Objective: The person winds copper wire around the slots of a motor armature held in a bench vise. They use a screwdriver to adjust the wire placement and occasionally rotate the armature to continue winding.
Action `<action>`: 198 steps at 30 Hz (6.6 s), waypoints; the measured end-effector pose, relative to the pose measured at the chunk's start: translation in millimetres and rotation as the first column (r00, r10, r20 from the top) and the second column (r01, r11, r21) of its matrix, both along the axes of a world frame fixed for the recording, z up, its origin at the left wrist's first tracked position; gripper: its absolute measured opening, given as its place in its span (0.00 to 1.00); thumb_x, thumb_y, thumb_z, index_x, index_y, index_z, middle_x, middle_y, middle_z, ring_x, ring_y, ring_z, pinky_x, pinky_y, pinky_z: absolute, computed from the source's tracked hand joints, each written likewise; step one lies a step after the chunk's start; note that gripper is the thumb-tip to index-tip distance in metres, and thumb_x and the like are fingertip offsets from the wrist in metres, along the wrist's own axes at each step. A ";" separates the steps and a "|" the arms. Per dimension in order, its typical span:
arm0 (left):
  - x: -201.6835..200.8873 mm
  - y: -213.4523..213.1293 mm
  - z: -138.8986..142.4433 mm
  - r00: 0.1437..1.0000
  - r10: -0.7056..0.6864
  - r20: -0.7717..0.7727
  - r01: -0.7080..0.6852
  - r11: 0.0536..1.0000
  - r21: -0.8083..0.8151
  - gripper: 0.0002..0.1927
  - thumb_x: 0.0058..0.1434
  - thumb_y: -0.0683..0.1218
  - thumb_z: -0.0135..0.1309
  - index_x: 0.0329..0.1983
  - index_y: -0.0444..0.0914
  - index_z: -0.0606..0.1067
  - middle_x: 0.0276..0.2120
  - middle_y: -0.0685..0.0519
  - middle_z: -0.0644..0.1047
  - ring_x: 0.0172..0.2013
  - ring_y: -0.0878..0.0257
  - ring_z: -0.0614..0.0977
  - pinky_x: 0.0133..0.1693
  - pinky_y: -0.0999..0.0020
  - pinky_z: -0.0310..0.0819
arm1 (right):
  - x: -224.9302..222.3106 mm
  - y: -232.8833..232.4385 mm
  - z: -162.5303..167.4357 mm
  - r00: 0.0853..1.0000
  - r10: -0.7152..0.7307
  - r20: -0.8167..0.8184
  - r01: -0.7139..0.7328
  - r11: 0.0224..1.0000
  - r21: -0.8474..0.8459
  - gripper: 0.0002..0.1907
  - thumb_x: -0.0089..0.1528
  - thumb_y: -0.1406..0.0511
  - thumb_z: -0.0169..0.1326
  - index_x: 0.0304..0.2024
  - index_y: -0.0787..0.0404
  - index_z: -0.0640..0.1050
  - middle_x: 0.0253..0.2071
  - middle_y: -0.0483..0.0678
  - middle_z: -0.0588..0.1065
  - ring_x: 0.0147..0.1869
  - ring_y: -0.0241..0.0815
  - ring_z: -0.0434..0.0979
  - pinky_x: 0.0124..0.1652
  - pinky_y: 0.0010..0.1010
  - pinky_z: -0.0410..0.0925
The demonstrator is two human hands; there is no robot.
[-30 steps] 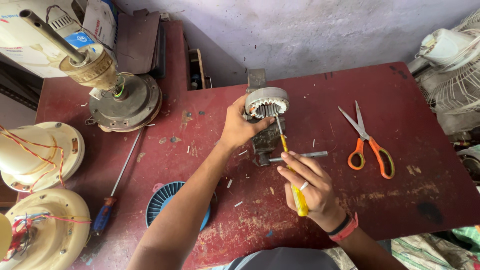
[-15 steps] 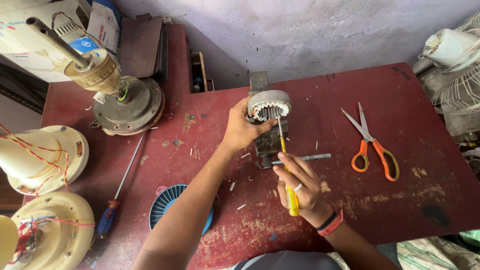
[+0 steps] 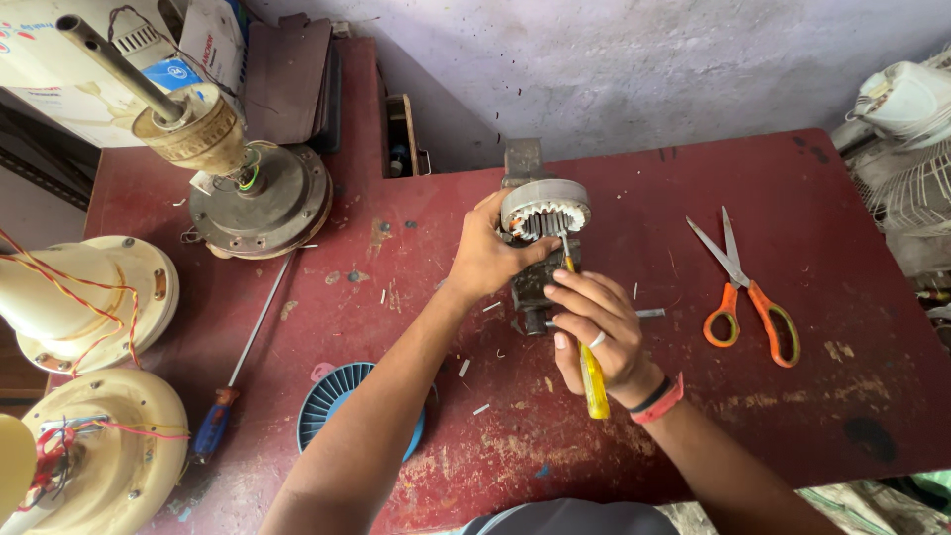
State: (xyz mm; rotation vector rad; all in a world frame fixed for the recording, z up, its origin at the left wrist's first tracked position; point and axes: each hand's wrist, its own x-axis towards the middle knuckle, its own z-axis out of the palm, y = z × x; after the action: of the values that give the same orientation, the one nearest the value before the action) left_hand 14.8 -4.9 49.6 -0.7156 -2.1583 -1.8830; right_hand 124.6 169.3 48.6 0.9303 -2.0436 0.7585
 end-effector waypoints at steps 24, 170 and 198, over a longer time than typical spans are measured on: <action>-2.8 -1.8 2.1 0.998 0.013 -0.060 -0.015 1.000 -0.028 0.28 0.45 0.43 0.73 0.50 0.34 0.78 0.43 0.48 0.82 0.47 0.56 0.84 0.52 0.62 0.77 | -30.1 -8.3 -6.2 0.957 0.288 -0.023 -0.289 0.949 -0.124 0.10 0.57 0.72 0.48 0.20 0.65 0.65 0.23 0.50 0.64 0.30 0.48 0.68 0.50 0.52 0.73; -10.5 -18.6 -22.3 0.910 -0.370 0.186 0.311 0.907 0.283 0.27 0.52 0.31 0.66 0.56 0.34 0.75 0.45 0.56 0.81 0.47 0.70 0.80 0.53 0.70 0.76 | 13.1 -41.0 -24.2 0.983 0.182 -0.021 -0.180 0.943 -0.280 0.07 0.68 0.67 0.44 0.35 0.64 0.66 0.35 0.51 0.67 0.45 0.50 0.73 0.64 0.62 0.69; -13.5 -20.5 -30.1 0.927 -0.348 0.137 0.320 0.928 0.191 0.30 0.53 0.32 0.64 0.60 0.34 0.73 0.47 0.55 0.79 0.50 0.68 0.77 0.57 0.70 0.71 | -2.4 -38.4 -42.0 0.992 0.123 -0.011 -0.122 0.976 -0.178 0.05 0.65 0.70 0.49 0.35 0.63 0.67 0.41 0.53 0.71 0.53 0.55 0.76 0.67 0.60 0.66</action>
State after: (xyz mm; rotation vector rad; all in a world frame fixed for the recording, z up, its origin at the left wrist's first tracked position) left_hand 1.4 -25.4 19.6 -0.9750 -2.0418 -2.3424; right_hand 122.1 130.8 6.6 0.9592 -1.8961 0.9906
